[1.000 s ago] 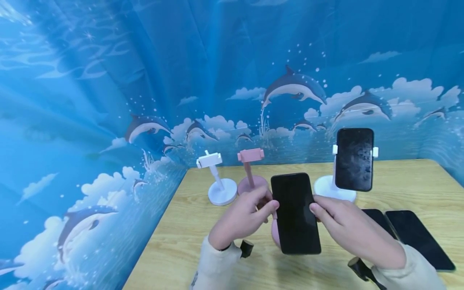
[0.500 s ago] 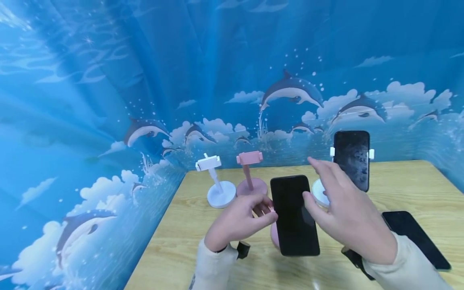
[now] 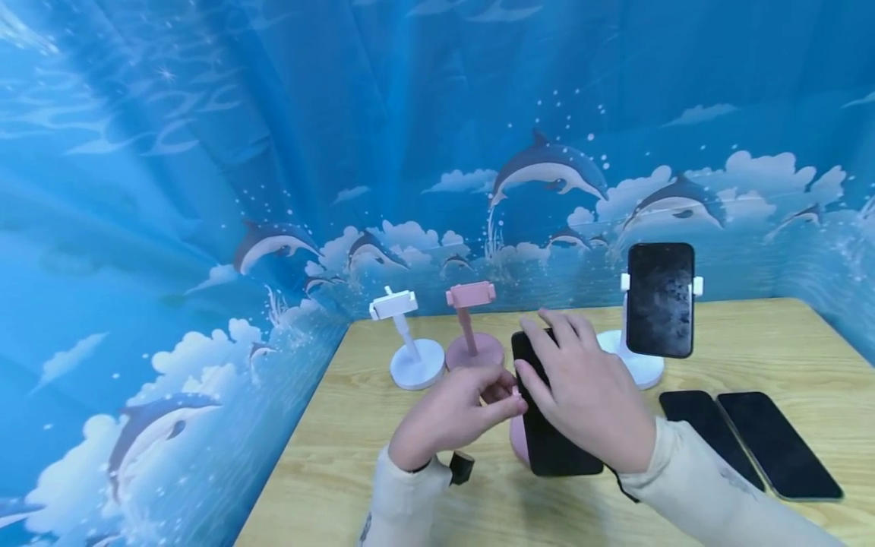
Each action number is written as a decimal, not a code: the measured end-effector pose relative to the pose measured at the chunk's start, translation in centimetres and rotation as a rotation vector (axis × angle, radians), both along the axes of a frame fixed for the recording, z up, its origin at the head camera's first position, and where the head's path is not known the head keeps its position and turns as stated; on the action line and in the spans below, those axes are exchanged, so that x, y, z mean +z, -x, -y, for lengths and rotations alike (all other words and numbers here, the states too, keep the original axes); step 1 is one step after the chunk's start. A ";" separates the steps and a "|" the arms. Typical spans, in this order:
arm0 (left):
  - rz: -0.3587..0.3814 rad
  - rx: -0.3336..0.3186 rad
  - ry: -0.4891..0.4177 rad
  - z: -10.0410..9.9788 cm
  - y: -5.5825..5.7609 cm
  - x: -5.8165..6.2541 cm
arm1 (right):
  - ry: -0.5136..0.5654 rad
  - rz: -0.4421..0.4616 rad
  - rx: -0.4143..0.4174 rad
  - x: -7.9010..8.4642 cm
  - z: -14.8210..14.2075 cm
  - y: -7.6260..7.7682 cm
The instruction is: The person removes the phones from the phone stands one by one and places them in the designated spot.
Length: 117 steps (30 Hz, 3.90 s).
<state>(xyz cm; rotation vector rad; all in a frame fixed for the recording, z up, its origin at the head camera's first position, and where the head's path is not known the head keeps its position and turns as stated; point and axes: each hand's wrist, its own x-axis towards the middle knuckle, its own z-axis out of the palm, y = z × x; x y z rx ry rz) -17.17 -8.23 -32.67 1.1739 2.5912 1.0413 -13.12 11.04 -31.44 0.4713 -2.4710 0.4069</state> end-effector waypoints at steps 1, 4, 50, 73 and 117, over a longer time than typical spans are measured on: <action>-0.003 -0.002 0.001 0.0 0.0 0.0 | 0.005 -0.006 0.004 -0.1 0.1 0.1; -0.008 -0.003 0.006 0.0 0.0 0.0 | 0.025 -0.022 0.010 -0.4 0.3 0.3; 0.203 -0.224 -0.298 -2.0 0.8 -1.7 | 0.180 -0.213 0.215 -1.9 -1.7 1.4; 0.308 -0.306 -0.365 -1.5 0.1 0.4 | 0.304 -0.187 0.280 -1.9 -1.9 2.4; -0.230 -0.338 -0.193 -0.6 2.0 -1.6 | 0.321 -0.278 0.409 -2.5 -1.7 2.2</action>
